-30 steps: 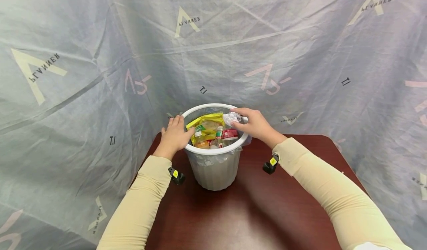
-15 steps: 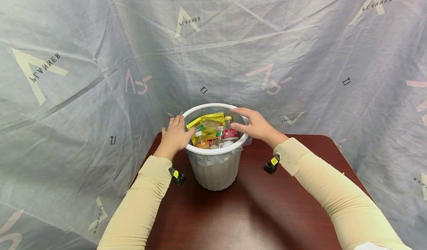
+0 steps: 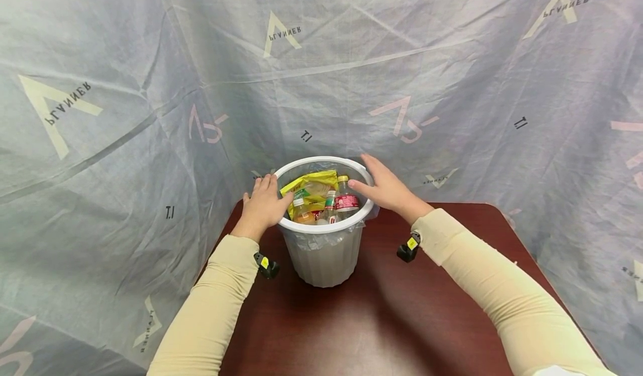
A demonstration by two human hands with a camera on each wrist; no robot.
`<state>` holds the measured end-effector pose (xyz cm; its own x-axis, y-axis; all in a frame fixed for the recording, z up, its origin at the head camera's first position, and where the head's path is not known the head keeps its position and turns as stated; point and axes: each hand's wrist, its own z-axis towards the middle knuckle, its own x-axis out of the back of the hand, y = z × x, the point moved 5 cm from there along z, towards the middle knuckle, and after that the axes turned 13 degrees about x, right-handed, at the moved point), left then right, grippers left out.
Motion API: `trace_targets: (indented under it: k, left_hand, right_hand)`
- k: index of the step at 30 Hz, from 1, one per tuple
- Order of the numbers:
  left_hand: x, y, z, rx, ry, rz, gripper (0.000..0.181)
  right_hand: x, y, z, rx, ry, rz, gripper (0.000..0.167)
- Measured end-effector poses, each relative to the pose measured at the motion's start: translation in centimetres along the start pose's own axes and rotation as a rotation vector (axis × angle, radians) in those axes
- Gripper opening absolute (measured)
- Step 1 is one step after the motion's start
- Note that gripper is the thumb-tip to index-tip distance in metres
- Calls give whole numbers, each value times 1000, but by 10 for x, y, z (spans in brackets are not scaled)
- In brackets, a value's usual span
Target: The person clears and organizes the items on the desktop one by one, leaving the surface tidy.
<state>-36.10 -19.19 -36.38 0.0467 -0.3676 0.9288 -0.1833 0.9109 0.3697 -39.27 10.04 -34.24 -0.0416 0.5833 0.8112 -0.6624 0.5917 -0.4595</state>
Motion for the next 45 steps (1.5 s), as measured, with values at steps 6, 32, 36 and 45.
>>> trace_targets:
  k: [6,32,36,45]
  left_hand:
    - [-2,0,1,0,-2,5,84]
    - [-21,48,23,-10,-17,-35,85]
    - [-24,62,29,-13,-20,-46,85]
    - [-35,87,49,-26,-42,-65,85]
  right_hand:
    - [-16,3,-4,-103,-107,-2,104]
    - [3,47,-15,-175,-111,-80,104]
    - [12,61,-14,-183,-99,-122,102]
    - [27,88,-13,-218,-103,-177,104]
